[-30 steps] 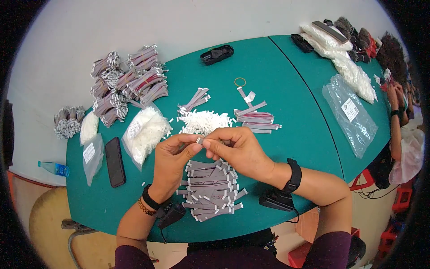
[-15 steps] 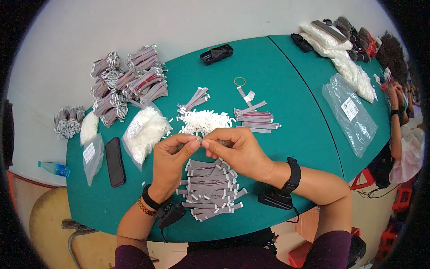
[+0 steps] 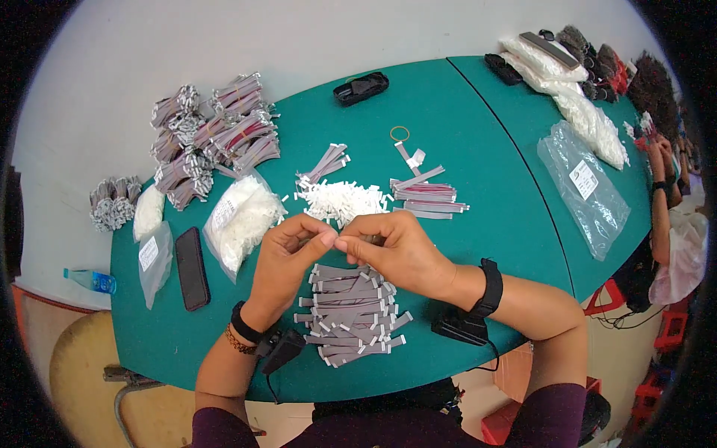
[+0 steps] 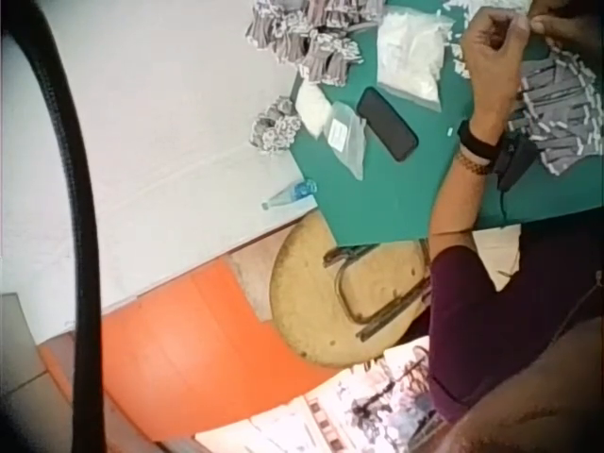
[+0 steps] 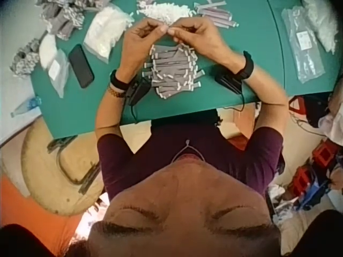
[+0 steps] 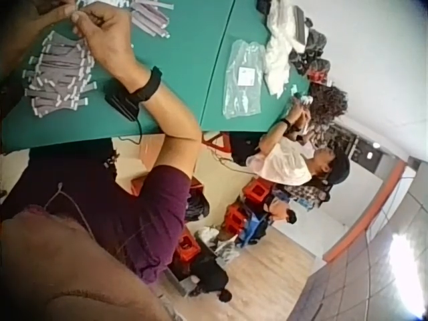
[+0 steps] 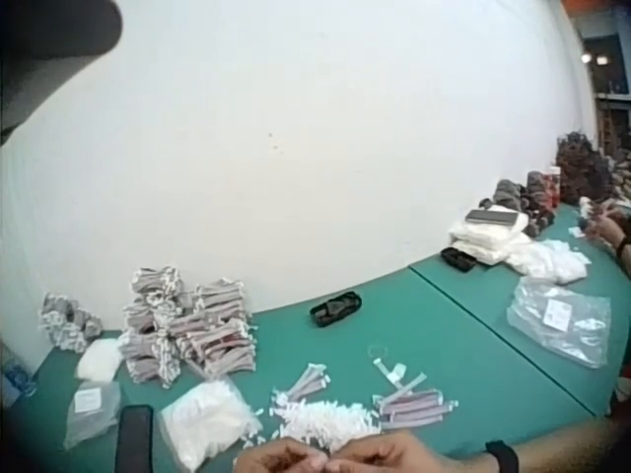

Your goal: Manual assembly of white plastic connectors onto grey ribbon cables at a workbench.

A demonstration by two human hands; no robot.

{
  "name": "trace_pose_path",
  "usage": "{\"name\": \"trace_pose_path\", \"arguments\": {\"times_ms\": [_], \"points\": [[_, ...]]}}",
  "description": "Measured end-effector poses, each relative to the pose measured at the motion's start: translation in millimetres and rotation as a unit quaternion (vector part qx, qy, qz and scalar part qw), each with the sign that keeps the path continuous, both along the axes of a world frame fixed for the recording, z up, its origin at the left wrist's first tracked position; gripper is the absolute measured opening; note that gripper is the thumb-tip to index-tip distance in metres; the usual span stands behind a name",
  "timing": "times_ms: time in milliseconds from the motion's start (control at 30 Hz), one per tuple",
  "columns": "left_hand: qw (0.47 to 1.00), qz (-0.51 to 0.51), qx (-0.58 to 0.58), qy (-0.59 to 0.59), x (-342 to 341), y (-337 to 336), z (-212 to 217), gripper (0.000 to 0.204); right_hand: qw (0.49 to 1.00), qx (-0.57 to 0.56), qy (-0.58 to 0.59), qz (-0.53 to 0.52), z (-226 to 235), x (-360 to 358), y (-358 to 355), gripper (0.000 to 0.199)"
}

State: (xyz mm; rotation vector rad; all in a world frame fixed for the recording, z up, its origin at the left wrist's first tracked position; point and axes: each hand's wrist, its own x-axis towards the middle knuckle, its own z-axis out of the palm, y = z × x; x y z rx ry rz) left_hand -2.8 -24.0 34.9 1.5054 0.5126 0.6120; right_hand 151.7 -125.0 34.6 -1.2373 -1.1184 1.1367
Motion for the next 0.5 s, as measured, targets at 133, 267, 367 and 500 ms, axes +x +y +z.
{"name": "trace_pose_path", "arguments": {"times_ms": [133,267,367,500], "points": [[0.999,-0.035,-0.016,0.023,-0.7,9.5,1.9,0.007,1.000,0.004,0.006,-0.022,-0.9,6.5,4.4,0.012],[0.994,0.002,0.070,0.083,-6.6,24.3,-3.7,0.009,0.998,0.036,0.025,-0.034,0.0,14.2,7.5,0.012],[0.936,0.076,0.256,0.228,-13.4,34.5,3.2,0.014,0.998,0.032,0.022,-0.040,1.9,14.2,7.2,0.012],[0.859,0.084,0.439,0.250,-19.0,39.7,-3.2,0.021,0.998,0.033,0.024,-0.038,-1.6,13.7,8.4,0.012]]}}
